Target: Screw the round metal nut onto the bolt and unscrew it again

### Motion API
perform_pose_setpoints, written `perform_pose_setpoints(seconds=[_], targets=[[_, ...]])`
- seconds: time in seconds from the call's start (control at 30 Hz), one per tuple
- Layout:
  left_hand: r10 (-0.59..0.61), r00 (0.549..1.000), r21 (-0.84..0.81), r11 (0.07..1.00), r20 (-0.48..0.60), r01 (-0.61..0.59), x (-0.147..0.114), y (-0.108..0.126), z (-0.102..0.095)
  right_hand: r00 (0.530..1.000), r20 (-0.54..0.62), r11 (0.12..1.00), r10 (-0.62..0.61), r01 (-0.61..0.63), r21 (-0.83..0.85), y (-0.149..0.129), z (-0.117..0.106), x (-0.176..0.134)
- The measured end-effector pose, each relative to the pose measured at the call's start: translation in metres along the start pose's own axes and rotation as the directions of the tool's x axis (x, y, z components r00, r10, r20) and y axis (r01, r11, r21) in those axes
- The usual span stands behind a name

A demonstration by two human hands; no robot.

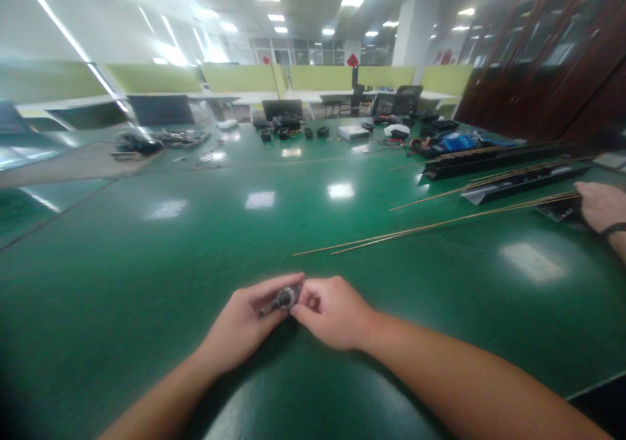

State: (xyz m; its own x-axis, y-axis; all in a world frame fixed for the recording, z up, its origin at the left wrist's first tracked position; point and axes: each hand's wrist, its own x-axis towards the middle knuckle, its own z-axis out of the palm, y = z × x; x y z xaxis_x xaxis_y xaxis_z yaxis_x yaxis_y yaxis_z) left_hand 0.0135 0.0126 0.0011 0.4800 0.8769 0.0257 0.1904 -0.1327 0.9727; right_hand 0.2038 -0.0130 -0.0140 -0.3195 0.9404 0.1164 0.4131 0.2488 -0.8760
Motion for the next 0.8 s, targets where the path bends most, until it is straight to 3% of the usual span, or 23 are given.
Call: perform_pose_setpoints(seconds=[0.2, 0.4, 0.8], targets=[[0.056, 0.995, 0.033, 0.998, -0.078, -0.053, 0.0022, -0.0114, 0.0018, 1.000, 0.003, 1.000, 0.011, -0.011, -0.001, 0.0019, -0.0003, 0.0003], [0.063, 0.991, 0.022, 0.998, -0.122, -0.060, 0.0023, -0.0065, 0.0027, 0.999, 0.023, 0.999, 0.027, -0.028, 0.027, 0.0008, -0.0005, -0.0005], [-0.068, 0.996, -0.132, 0.989, -0.064, 0.059, 0.0038, -0.0043, 0.0030, 0.999, 0.040, 0.998, 0.031, -0.033, 0.051, 0.0019, -0.0009, -0.0010]])
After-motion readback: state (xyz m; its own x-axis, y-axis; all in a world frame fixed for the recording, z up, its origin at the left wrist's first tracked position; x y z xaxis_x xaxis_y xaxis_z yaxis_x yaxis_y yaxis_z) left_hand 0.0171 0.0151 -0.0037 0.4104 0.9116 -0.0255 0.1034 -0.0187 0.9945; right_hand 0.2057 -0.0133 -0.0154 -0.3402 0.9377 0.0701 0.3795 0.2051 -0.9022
